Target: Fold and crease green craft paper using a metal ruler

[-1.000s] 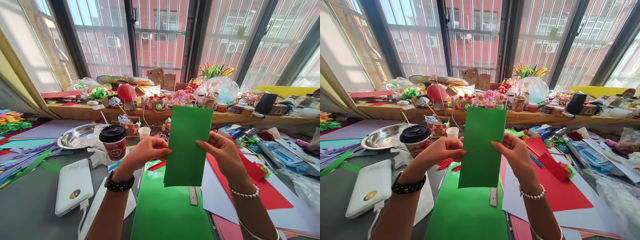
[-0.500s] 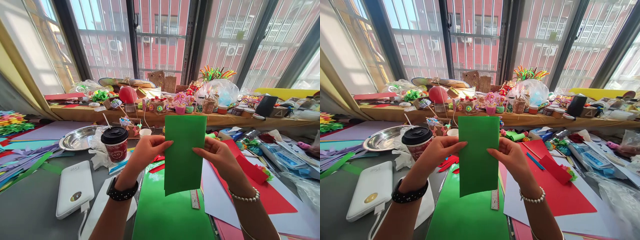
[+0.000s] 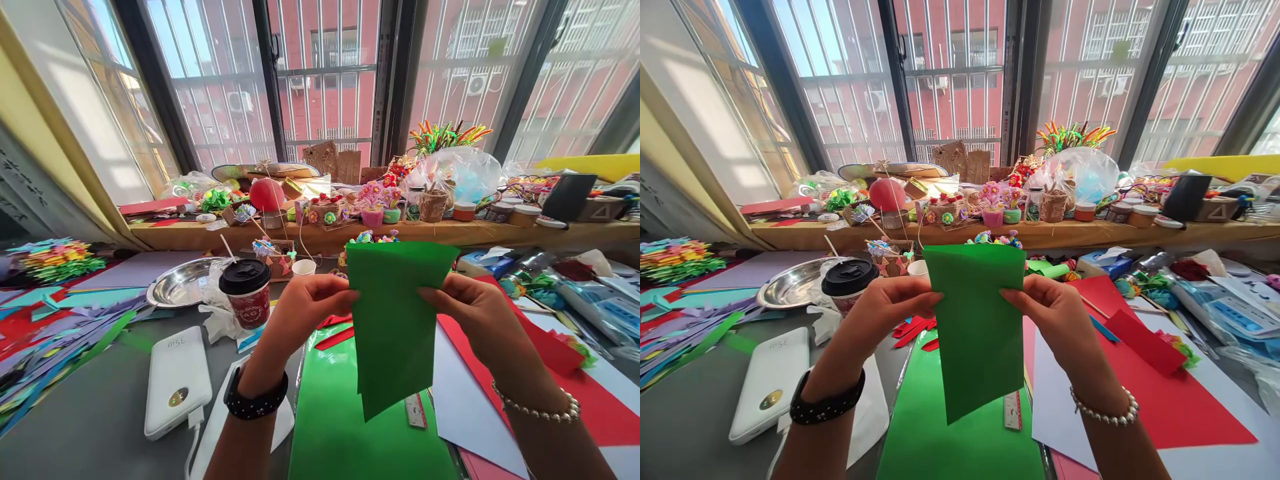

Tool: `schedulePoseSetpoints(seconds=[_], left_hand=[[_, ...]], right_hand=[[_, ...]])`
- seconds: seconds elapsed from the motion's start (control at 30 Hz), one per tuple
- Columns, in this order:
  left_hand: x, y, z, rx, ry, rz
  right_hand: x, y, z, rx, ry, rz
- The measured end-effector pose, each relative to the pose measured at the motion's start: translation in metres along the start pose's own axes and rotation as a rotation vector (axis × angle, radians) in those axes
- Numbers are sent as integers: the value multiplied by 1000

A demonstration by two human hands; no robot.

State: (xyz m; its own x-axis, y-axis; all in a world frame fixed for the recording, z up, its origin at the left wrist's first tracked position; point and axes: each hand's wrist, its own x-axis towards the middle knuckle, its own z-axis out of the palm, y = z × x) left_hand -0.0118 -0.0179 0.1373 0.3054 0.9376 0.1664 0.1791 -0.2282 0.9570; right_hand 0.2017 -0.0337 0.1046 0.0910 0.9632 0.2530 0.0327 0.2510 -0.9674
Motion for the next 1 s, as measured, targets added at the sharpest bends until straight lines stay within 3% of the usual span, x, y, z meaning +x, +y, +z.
schedulePoseSetpoints(seconds=[0.3,0.47,0.53,0.6,0.7,0.83,1.0], left_hand=[[-2,2,1,54,68,41],[-3,-2,-1,159,-31,41],[-4,-2,-2,243,8,77],[-6,-2,-1,377,171,204],[-12,3,4,660,350,529],[-22,10,20,948,209,842],[-28,9,37,1138,119,915]], right_hand=[[-4,-9,-1,-21,45,-67],[-6,-10,-2,-210,158,-138],[-6,-9,-3,-320,163,-138],[-7,-8,-3,-444,136,-135],[-9,-9,-1,-635,71,-184],[-15,-10,7,-816,-41,-354],[-27,-11,16,-1014,-141,-567]])
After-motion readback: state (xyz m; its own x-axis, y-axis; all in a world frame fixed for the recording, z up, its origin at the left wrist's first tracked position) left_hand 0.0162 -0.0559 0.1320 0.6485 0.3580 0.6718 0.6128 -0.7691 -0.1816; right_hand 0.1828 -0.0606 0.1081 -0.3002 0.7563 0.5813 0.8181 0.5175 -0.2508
